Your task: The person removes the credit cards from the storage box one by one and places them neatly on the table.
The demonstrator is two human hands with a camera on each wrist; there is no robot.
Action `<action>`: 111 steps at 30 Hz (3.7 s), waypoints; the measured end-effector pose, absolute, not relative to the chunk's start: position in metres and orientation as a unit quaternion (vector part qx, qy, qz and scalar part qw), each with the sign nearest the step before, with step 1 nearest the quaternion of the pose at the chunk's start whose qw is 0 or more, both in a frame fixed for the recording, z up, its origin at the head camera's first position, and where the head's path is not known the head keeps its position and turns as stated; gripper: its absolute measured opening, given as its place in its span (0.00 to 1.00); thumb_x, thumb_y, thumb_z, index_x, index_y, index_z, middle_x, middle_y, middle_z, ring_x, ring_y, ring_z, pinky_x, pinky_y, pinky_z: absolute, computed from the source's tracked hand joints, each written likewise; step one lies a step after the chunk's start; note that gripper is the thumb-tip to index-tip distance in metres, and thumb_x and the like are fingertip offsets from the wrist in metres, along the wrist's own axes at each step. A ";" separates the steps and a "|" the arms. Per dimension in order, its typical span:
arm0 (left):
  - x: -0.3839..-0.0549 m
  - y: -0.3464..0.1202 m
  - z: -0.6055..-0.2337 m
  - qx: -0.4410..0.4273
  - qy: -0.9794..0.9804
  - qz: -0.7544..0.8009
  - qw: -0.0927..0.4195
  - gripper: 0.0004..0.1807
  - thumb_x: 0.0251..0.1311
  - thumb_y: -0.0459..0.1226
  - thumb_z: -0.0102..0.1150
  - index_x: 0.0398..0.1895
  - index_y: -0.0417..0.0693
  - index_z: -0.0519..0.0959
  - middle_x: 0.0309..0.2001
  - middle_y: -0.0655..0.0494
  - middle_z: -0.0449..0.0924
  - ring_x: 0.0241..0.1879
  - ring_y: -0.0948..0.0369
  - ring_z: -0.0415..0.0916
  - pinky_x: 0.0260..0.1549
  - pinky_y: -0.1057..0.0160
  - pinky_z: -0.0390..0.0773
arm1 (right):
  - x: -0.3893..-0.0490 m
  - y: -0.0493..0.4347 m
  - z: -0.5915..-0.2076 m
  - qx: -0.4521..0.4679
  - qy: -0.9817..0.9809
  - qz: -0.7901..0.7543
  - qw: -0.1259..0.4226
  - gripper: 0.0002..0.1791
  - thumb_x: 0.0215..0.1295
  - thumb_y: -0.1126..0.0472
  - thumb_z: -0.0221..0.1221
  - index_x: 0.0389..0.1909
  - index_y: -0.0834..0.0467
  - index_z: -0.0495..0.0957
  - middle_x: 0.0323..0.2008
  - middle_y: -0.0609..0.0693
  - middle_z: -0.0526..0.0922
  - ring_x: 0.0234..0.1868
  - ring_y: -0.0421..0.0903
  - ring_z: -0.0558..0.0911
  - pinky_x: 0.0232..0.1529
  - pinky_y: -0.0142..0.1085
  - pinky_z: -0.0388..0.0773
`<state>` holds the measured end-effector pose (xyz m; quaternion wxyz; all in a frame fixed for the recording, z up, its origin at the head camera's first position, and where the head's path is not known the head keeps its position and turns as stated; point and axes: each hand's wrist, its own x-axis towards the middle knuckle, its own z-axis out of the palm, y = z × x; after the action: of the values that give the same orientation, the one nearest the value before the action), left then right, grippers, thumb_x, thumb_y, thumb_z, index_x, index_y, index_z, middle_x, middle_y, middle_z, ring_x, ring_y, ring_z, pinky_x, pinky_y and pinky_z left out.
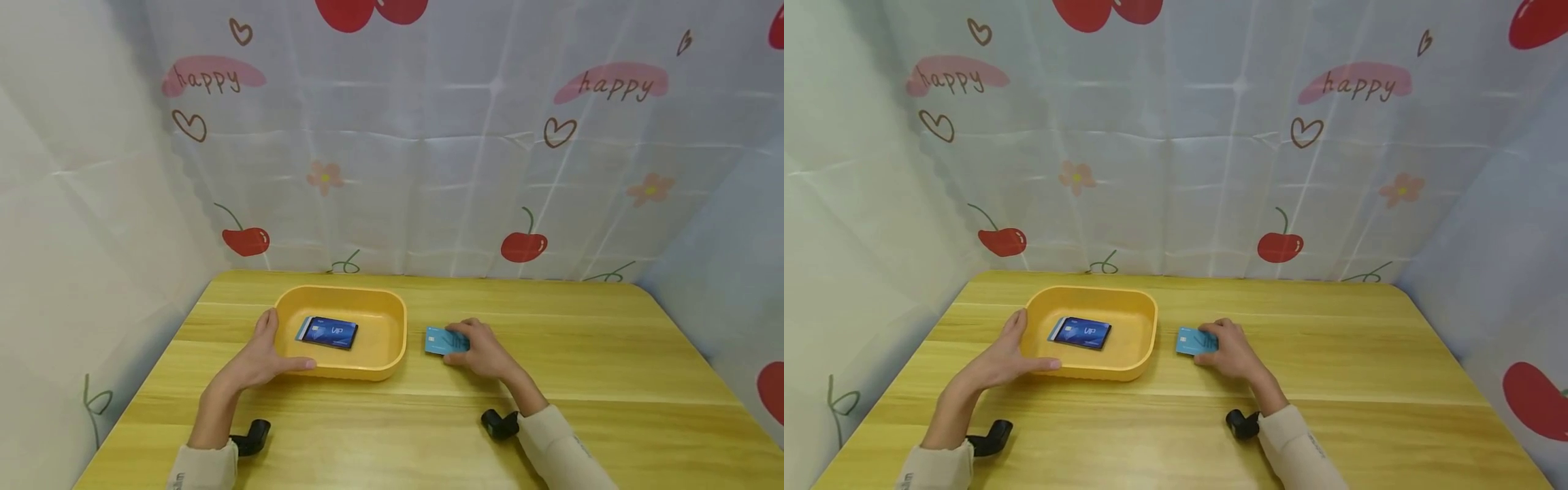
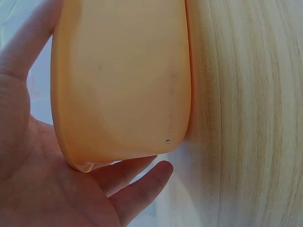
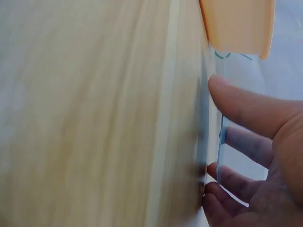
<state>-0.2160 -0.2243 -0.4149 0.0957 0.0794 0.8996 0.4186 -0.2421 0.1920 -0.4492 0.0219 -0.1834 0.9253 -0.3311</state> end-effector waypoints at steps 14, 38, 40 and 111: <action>-0.216 -0.225 -0.415 0.077 0.899 0.419 0.098 0.75 0.48 0.55 0.75 0.74 0.29 0.25 0.75 0.31 0.21 0.73 0.36 0.31 0.67 0.35 0.42 | -0.244 0.189 -0.454 -0.178 0.936 -0.303 0.034 0.28 0.60 0.59 0.69 0.60 0.64 0.76 0.57 0.67 0.65 0.55 0.64 0.61 0.51 0.58 0.66; -0.215 -0.226 -0.416 0.076 0.899 0.419 0.100 0.75 0.47 0.56 0.75 0.74 0.30 0.25 0.75 0.32 0.22 0.73 0.36 0.33 0.67 0.36 0.43 | -0.238 0.185 -0.449 -0.172 0.940 -0.292 0.034 0.29 0.62 0.60 0.68 0.61 0.68 0.75 0.59 0.68 0.66 0.56 0.65 0.63 0.54 0.58 0.66; -0.215 -0.227 -0.417 0.073 0.900 0.419 0.101 0.76 0.47 0.56 0.75 0.74 0.31 0.25 0.75 0.32 0.22 0.73 0.36 0.33 0.67 0.36 0.43 | -0.239 0.184 -0.449 -0.173 0.940 -0.292 0.037 0.29 0.62 0.60 0.68 0.61 0.68 0.75 0.59 0.68 0.66 0.56 0.65 0.63 0.54 0.58 0.66; -0.215 -0.228 -0.408 0.077 0.899 0.420 0.096 0.74 0.49 0.54 0.74 0.74 0.29 0.25 0.75 0.31 0.25 0.73 0.36 0.36 0.68 0.37 0.45 | -0.256 0.018 -0.390 -0.254 0.875 -0.413 0.012 0.26 0.64 0.60 0.65 0.60 0.67 0.75 0.58 0.62 0.76 0.58 0.61 0.75 0.56 0.51 0.73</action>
<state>-0.2151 -0.2278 -0.4082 0.0959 0.0772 0.8989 0.4205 -0.2563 0.0180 -0.3896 0.0123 -0.2536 0.8747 -0.4128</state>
